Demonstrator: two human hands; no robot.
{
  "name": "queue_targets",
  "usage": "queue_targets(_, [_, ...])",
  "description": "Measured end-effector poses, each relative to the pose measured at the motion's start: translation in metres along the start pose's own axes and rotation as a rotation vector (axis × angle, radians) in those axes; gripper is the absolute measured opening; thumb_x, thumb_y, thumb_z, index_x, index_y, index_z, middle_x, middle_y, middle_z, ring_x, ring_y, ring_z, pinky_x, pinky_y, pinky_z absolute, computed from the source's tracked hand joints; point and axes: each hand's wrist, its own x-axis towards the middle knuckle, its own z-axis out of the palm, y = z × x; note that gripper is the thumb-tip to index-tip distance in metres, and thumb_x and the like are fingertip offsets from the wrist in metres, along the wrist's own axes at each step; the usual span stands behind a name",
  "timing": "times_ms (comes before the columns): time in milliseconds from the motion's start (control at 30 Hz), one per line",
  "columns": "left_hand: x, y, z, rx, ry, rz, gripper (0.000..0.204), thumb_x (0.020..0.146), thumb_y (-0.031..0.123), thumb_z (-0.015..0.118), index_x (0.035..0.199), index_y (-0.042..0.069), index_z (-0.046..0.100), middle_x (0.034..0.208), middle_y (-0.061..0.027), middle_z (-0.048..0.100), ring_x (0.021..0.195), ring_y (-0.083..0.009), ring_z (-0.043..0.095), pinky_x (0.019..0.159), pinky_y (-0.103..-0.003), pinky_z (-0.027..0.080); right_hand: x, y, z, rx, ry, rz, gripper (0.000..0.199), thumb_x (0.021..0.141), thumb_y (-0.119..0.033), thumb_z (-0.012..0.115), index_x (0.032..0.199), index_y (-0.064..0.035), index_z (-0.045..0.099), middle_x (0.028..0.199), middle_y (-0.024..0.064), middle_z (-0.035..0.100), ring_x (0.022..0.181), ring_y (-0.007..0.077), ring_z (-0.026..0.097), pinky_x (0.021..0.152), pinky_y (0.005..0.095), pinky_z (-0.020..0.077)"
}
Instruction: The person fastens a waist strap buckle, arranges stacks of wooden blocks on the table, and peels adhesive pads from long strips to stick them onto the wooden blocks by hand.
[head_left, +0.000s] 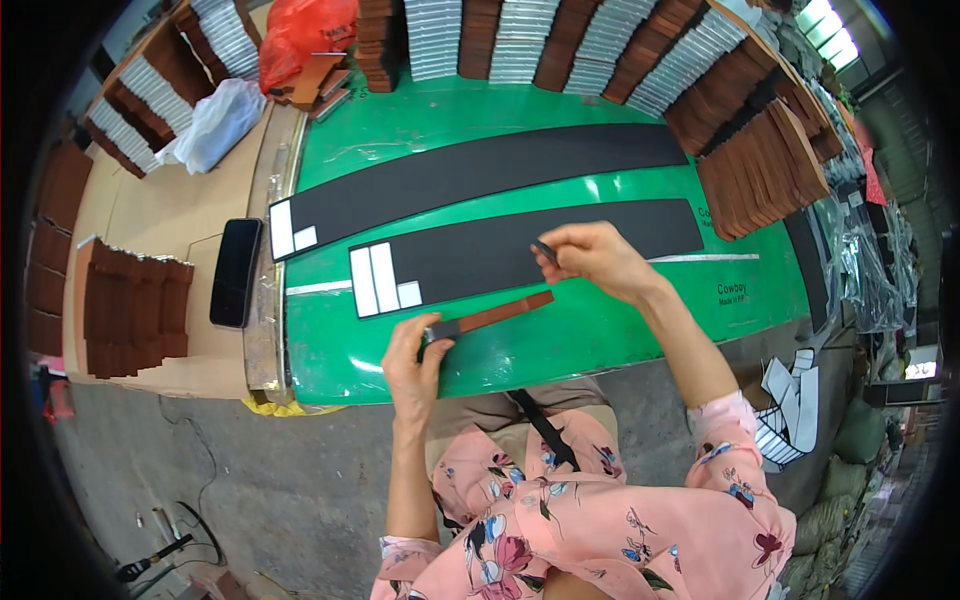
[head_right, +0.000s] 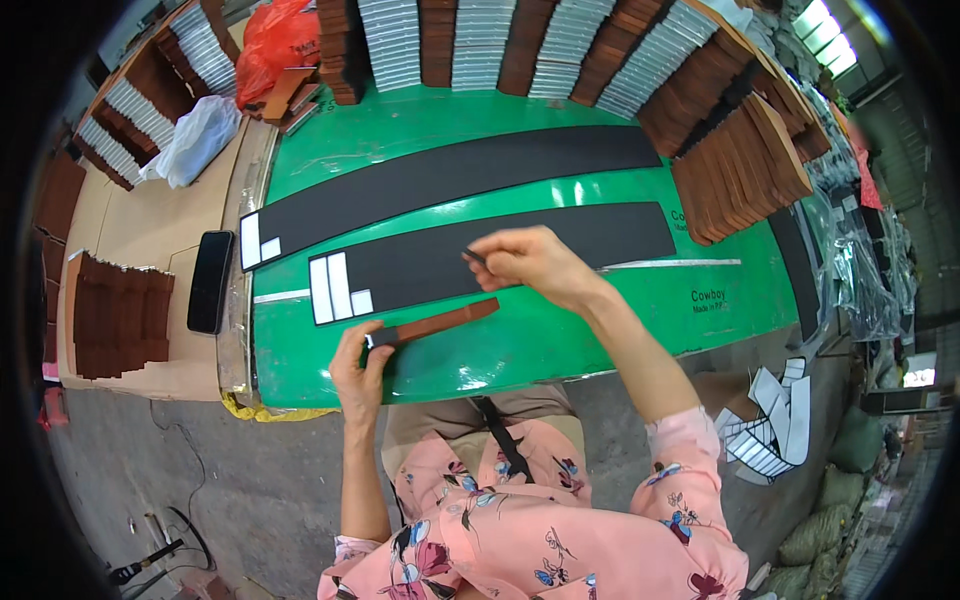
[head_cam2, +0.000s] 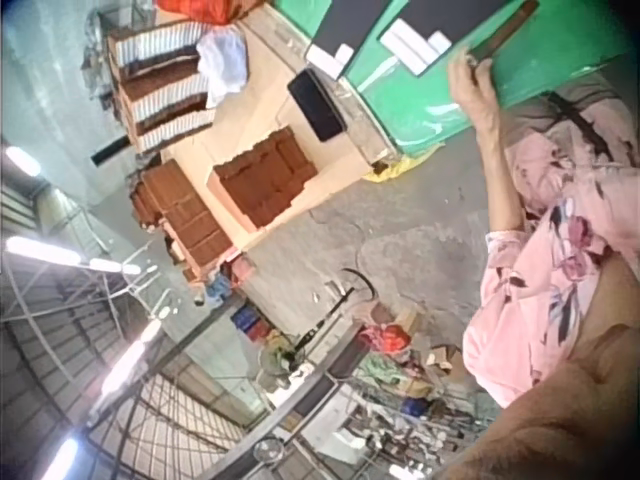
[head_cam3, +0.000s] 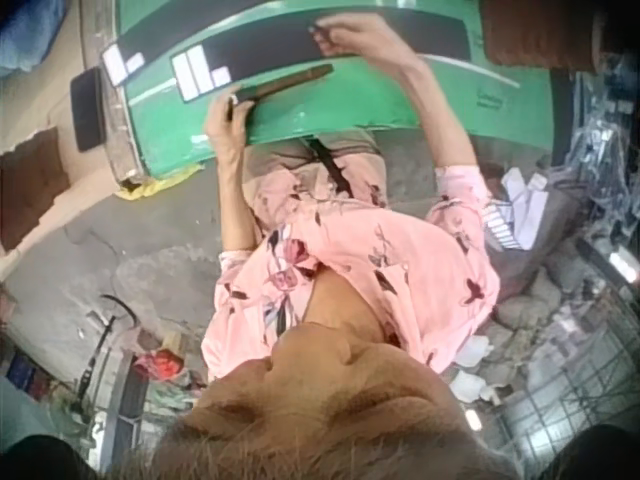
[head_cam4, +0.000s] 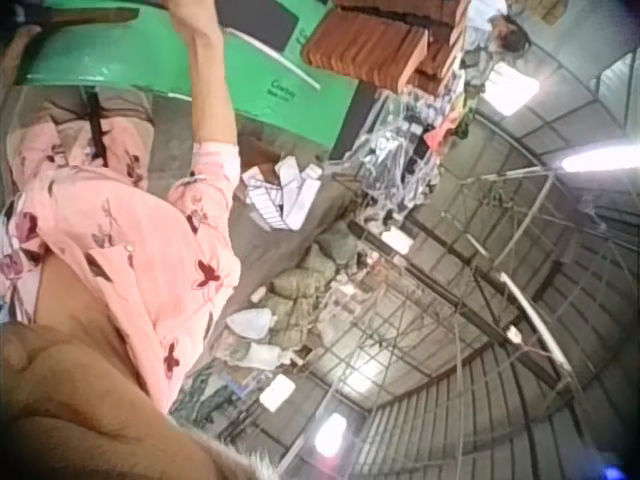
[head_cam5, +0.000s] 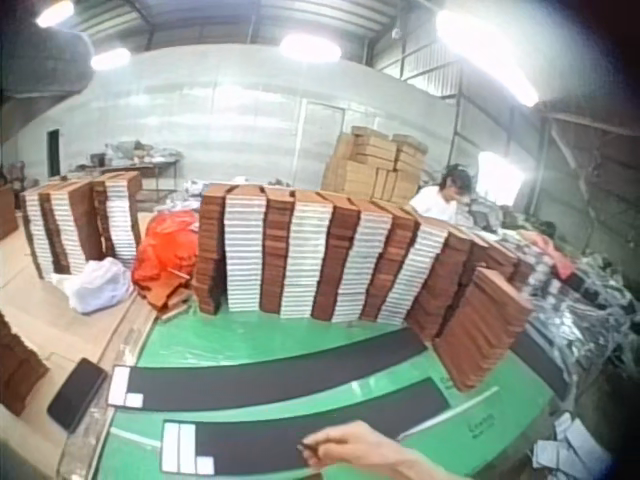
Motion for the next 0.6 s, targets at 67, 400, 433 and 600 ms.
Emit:
queue_targets(67, [-0.004, 0.005, 0.01, 0.141, 0.097, 0.063, 0.04, 0.068, -0.004, 0.069, 0.105, 0.001, 0.058, 0.102, -0.0117, 0.059, 0.092, -0.0265, 0.054, 0.077, -0.033, 0.044, -0.019, 0.035, -0.014, 0.01, 0.113, -0.096, 0.025, 0.088, -0.008, 0.057, 0.11, 0.0035, 0.059, 0.1, 0.0059, 0.06, 0.089, 0.0133, 0.058, 0.081, 0.0267, 0.0494])
queue_targets(400, [-0.032, 0.037, 0.088, 0.735, 0.116, 0.407, 0.033, 0.074, 0.016, 0.066, 0.107, 0.012, 0.061, 0.11, -0.0002, 0.056, 0.106, -0.0166, 0.049, 0.087, -0.041, 0.024, -0.036, 0.064, 0.01, -0.475, 0.307, -0.54, 0.022, 0.08, -0.001, 0.061, 0.101, 0.0002, 0.064, 0.094, 0.0072, 0.061, 0.084, 0.0163, 0.057, 0.07, 0.0275, 0.0465])
queue_targets(433, [-0.032, 0.036, 0.091, 0.739, 0.118, 0.405, 0.033, 0.074, 0.016, 0.066, 0.107, 0.012, 0.061, 0.11, -0.0002, 0.056, 0.106, -0.0166, 0.049, 0.087, -0.041, 0.024, -0.035, 0.063, 0.011, -0.569, 0.347, -0.621, 0.022, 0.078, -0.001, 0.063, 0.099, -0.0001, 0.064, 0.093, 0.0082, 0.061, 0.083, 0.0185, 0.058, 0.07, 0.0283, 0.0466])
queue_targets(600, [-0.033, 0.026, 0.1, 0.828, 0.156, 0.383, 0.036, 0.075, 0.018, 0.066, 0.11, 0.013, 0.06, 0.111, 0.002, 0.054, 0.11, -0.0152, 0.045, 0.087, -0.041, 0.024, -0.026, 0.069, 0.014, -0.728, 0.363, -0.761, 0.019, 0.072, -0.003, 0.067, 0.091, -0.0016, 0.064, 0.088, 0.0088, 0.06, 0.078, 0.0244, 0.056, 0.067, 0.034, 0.0467])
